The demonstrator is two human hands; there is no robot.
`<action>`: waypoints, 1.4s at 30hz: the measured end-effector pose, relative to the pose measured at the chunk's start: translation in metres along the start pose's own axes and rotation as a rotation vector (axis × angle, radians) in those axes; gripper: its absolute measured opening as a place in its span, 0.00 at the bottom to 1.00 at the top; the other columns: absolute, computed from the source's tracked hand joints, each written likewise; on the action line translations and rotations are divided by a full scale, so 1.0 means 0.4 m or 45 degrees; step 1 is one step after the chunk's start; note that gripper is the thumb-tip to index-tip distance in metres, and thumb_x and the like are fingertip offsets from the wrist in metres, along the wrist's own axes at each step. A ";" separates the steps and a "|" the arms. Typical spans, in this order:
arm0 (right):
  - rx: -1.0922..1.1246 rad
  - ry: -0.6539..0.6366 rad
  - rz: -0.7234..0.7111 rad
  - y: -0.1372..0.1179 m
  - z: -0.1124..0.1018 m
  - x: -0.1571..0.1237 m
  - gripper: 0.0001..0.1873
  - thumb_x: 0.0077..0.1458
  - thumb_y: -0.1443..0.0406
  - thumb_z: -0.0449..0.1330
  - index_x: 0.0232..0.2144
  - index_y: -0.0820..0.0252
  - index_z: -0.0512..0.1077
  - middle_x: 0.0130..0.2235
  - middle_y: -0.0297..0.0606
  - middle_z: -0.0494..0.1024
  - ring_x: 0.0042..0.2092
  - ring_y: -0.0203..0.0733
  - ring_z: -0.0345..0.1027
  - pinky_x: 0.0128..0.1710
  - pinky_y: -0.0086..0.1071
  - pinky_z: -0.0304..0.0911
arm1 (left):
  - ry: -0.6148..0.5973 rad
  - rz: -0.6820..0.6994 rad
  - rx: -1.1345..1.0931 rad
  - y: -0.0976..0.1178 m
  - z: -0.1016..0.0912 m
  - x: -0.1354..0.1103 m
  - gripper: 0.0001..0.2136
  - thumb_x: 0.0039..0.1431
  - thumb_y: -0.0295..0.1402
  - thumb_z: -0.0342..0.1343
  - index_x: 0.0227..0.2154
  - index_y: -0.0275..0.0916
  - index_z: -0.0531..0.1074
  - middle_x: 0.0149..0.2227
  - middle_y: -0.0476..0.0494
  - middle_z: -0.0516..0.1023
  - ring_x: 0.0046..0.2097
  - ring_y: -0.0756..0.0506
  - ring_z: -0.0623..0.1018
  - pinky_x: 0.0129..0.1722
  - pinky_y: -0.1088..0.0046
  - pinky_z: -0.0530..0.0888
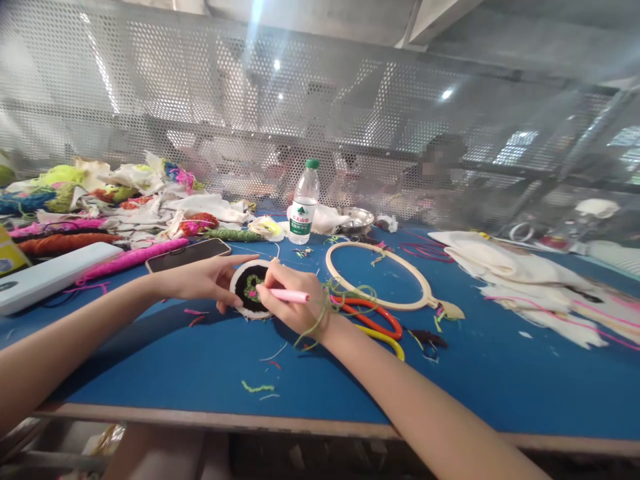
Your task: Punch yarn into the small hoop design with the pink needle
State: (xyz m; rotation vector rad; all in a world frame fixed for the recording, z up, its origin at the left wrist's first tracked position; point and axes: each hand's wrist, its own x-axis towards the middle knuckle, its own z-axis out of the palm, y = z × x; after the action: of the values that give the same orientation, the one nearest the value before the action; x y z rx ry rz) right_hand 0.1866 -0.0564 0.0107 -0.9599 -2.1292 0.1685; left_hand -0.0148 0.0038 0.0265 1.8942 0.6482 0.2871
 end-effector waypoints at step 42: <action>-0.083 -0.007 -0.050 -0.007 -0.014 -0.003 0.07 0.51 0.65 0.52 0.23 0.57 0.58 0.21 0.29 0.64 0.23 0.32 0.56 0.24 0.27 0.52 | -0.017 0.011 -0.003 0.006 0.006 -0.001 0.34 0.45 0.26 0.58 0.56 0.42 0.51 0.35 0.44 0.72 0.28 0.50 0.72 0.22 0.78 0.70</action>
State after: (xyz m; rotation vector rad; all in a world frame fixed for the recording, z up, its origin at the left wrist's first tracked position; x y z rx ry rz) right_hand 0.1892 -0.0602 0.0149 -0.9551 -2.1688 0.0823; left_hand -0.0133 0.0009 0.0276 1.8952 0.6306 0.2803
